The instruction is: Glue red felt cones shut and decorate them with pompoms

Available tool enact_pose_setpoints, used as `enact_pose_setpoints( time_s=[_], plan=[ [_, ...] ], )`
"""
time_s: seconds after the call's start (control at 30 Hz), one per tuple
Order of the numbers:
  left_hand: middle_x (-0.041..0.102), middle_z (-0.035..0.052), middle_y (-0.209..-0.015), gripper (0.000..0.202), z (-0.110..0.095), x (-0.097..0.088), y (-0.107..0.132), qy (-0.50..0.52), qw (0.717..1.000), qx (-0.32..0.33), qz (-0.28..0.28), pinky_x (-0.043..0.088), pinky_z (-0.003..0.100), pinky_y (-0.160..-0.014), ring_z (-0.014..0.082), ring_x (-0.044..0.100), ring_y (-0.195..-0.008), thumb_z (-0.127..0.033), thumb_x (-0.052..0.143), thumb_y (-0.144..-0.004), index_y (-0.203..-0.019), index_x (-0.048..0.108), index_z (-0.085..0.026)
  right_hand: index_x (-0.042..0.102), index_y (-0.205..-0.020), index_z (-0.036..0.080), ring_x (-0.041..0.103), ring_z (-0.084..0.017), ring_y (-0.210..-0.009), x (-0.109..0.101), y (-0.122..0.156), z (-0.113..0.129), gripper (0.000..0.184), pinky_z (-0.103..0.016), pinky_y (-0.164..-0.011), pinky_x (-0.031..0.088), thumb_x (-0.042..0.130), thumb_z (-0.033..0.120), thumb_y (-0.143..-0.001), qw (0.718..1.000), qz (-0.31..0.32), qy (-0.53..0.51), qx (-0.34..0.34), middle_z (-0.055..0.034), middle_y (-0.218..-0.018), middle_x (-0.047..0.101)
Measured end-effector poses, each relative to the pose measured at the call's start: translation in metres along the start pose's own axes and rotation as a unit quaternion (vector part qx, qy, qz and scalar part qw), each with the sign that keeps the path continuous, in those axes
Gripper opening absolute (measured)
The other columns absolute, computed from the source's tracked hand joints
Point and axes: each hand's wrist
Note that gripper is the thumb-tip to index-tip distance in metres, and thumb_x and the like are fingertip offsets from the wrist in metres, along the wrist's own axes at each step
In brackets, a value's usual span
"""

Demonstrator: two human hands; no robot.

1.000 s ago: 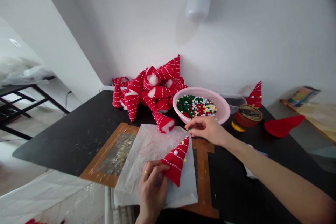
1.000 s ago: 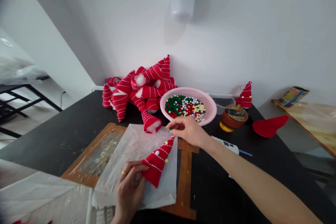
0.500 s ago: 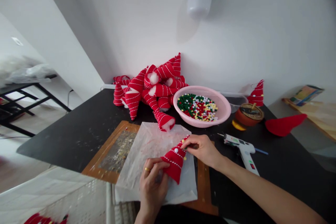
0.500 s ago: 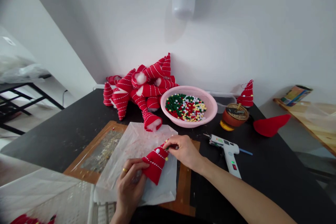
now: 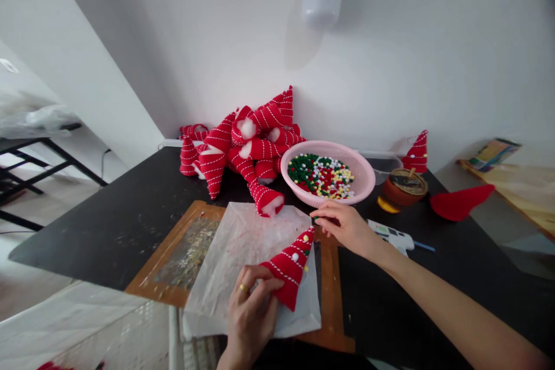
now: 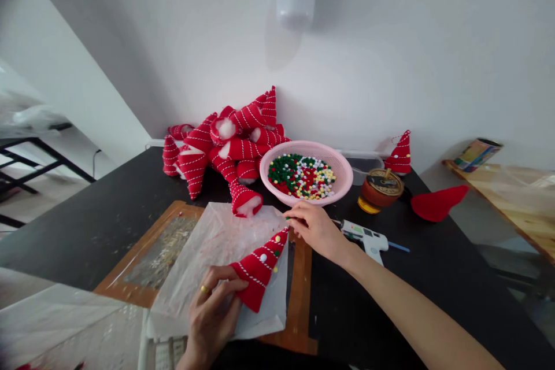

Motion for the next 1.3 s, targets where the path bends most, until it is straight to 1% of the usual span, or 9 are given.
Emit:
enact_pose_setpoints(
  time_s=[0.07,0.17,0.23,0.43,0.7,0.87,1.07,1.2,1.3],
  plan=[
    [0.060,0.0042,-0.091,0.027,0.000,0.000,-0.001,0.003,1.000,0.006,0.003,0.051,0.029,-0.076,0.0168,0.059,-0.086,0.001,0.054,-0.086,-0.093,0.068,-0.021,0.076,-0.109,0.020,0.068,-0.016,-0.070,0.002,0.002,-0.001,0.024,-0.030,-0.068,0.057,0.055,0.020,-0.097,0.999,0.019,0.043,-0.012,-0.0082,-0.106,0.069],
    [0.060,0.0042,-0.091,0.026,0.000,0.000,-0.002,0.007,1.000,0.008,0.009,0.051,0.029,-0.076,0.0168,0.059,-0.086,0.001,0.055,-0.085,-0.092,0.067,-0.021,0.076,-0.111,0.021,0.070,-0.021,-0.092,0.007,0.003,-0.006,0.027,-0.033,-0.085,0.055,0.054,0.015,-0.098,0.995,0.048,0.080,-0.026,-0.0080,-0.115,0.071],
    [0.060,0.0043,-0.091,0.026,0.000,0.000,-0.002,0.008,1.000,0.007,0.009,0.051,0.029,-0.075,0.0167,0.059,-0.086,0.001,0.056,-0.085,-0.092,0.067,-0.021,0.077,-0.111,0.022,0.069,-0.021,-0.098,0.009,0.003,-0.011,0.028,-0.032,-0.088,0.053,0.054,0.014,-0.098,0.995,0.063,0.079,-0.025,-0.0066,-0.116,0.073],
    [0.061,0.0044,-0.092,0.025,0.001,0.001,-0.001,0.002,1.000,-0.001,0.005,0.051,0.029,-0.076,0.0172,0.059,-0.086,0.000,0.055,-0.086,-0.091,0.068,-0.021,0.079,-0.113,0.023,0.070,-0.020,-0.091,0.012,0.000,-0.027,0.029,-0.029,-0.080,0.052,0.054,0.017,-0.099,0.993,0.094,0.066,-0.011,-0.0060,-0.107,0.074],
    [0.061,0.0043,-0.093,0.027,0.002,0.001,0.002,0.004,1.000,-0.007,0.009,0.051,0.030,-0.077,0.0173,0.060,-0.087,0.001,0.055,-0.085,-0.093,0.068,-0.021,0.077,-0.110,0.020,0.067,-0.017,-0.072,0.019,0.001,-0.033,0.026,-0.027,-0.067,0.049,0.055,0.020,-0.096,0.995,0.086,0.040,0.029,-0.0054,-0.095,0.072],
    [0.062,0.0045,-0.092,0.026,0.001,0.001,-0.001,0.002,1.000,-0.010,0.003,0.052,0.029,-0.076,0.0178,0.061,-0.086,-0.001,0.054,-0.086,-0.091,0.069,-0.022,0.073,-0.107,0.016,0.066,-0.015,-0.061,0.021,0.004,-0.033,0.022,-0.024,-0.056,0.048,0.054,0.018,-0.094,0.994,0.090,0.006,0.058,-0.0017,-0.076,0.071],
    [0.062,0.0040,-0.090,0.026,0.001,0.001,-0.001,-0.013,0.999,-0.030,-0.009,0.052,0.028,-0.073,0.0169,0.061,-0.084,-0.002,0.054,-0.086,-0.088,0.069,-0.022,0.077,-0.109,0.021,0.067,-0.014,-0.070,0.009,0.009,-0.026,0.024,-0.025,-0.064,0.051,0.061,0.016,-0.091,0.993,0.116,0.004,0.031,-0.0053,-0.104,0.071],
    [0.062,0.0040,-0.091,0.025,0.001,0.001,-0.001,-0.012,0.999,-0.030,-0.008,0.052,0.028,-0.075,0.0167,0.061,-0.085,-0.002,0.054,-0.087,-0.088,0.069,-0.022,0.075,-0.116,0.022,0.067,-0.016,-0.080,0.011,0.013,-0.027,0.036,-0.026,-0.073,0.053,0.063,0.006,-0.086,0.990,0.110,0.079,-0.036,-0.0055,-0.109,0.070],
    [0.061,0.0039,-0.091,0.024,0.000,0.000,-0.002,-0.008,1.000,-0.023,-0.008,0.051,0.028,-0.074,0.0163,0.061,-0.084,-0.002,0.055,-0.087,-0.089,0.069,-0.022,0.077,-0.109,0.020,0.067,-0.020,-0.094,0.019,0.015,-0.031,0.033,-0.031,-0.086,0.052,0.057,0.003,-0.089,0.988,0.089,0.112,-0.059,-0.0070,-0.107,0.070]
  ],
)
Point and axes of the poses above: each hand's wrist, its own y-axis away from the middle knuckle, its own x-axis out of the palm, z = x × y
